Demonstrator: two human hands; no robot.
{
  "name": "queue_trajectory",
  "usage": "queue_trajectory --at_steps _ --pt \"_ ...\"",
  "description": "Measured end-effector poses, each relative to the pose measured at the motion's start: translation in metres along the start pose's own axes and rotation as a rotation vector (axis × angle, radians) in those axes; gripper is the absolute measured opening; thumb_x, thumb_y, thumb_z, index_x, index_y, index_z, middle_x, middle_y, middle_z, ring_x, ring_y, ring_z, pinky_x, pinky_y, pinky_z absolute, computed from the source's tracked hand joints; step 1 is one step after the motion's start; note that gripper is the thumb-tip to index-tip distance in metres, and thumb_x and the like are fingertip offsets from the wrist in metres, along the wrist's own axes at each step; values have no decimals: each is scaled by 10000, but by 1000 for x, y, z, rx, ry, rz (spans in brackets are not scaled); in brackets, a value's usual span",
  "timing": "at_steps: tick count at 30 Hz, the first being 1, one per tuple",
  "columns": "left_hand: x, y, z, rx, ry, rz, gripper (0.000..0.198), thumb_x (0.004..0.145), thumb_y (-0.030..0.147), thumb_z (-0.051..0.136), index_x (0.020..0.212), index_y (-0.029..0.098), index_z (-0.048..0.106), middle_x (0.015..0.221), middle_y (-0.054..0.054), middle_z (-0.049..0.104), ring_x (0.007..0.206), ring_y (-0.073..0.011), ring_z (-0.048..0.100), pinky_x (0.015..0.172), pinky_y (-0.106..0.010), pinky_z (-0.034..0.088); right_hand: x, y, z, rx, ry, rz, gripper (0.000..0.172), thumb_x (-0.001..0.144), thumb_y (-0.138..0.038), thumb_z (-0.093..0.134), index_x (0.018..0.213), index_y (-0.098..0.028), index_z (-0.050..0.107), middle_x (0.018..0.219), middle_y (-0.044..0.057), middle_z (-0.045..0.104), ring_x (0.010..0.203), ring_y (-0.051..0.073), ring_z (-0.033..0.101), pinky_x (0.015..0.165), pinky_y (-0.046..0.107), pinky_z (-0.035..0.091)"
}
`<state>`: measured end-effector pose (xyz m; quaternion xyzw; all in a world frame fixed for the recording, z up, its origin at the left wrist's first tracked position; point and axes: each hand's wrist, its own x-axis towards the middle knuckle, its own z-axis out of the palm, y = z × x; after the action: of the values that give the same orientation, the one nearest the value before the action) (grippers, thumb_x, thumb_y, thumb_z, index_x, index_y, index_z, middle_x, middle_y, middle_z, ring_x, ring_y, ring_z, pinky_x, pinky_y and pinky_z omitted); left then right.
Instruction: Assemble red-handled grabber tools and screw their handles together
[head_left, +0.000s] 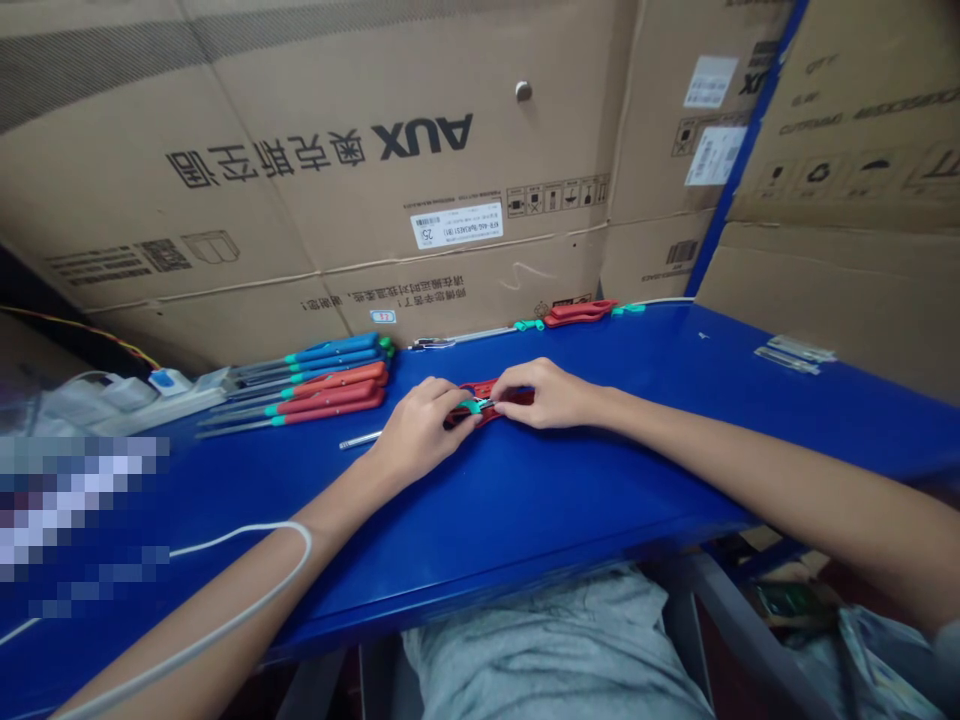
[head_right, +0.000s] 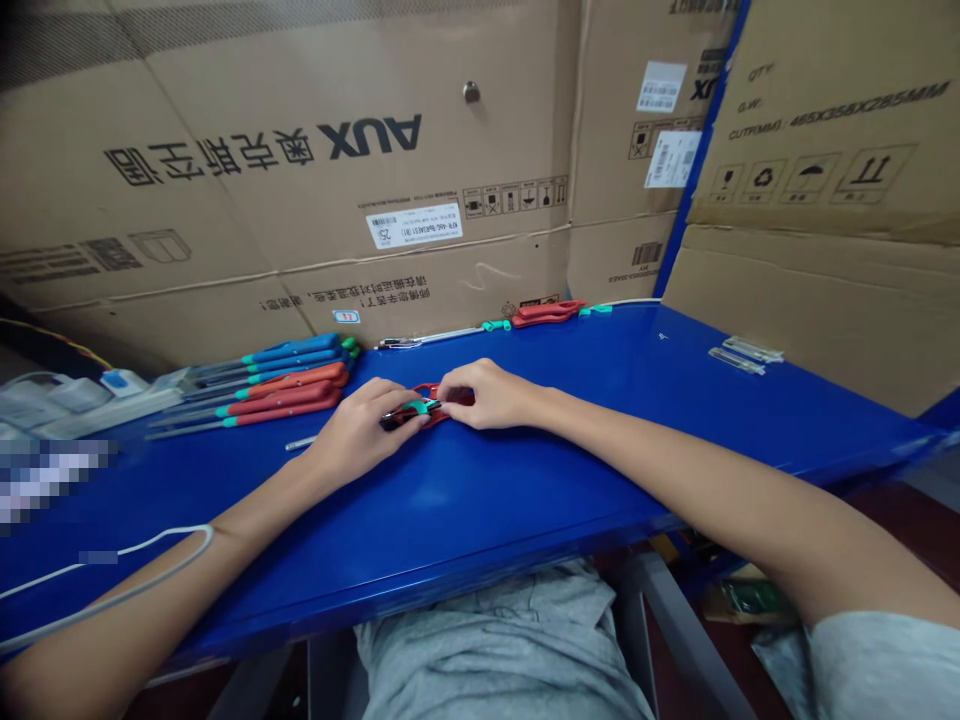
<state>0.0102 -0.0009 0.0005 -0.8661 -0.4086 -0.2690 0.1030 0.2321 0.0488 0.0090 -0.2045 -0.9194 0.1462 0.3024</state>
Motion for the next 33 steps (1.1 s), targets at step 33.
queue_trajectory --at_steps 33 --pt "3 -14 -19 0 -232 -170 237 774 225 529 923 168 705 938 -90 721 850 -256 658 783 -386 535 1 -3 -4 -177 -110 -2 160 921 -216 547 932 -147 690 936 105 695 852 201 619 807 344 473"
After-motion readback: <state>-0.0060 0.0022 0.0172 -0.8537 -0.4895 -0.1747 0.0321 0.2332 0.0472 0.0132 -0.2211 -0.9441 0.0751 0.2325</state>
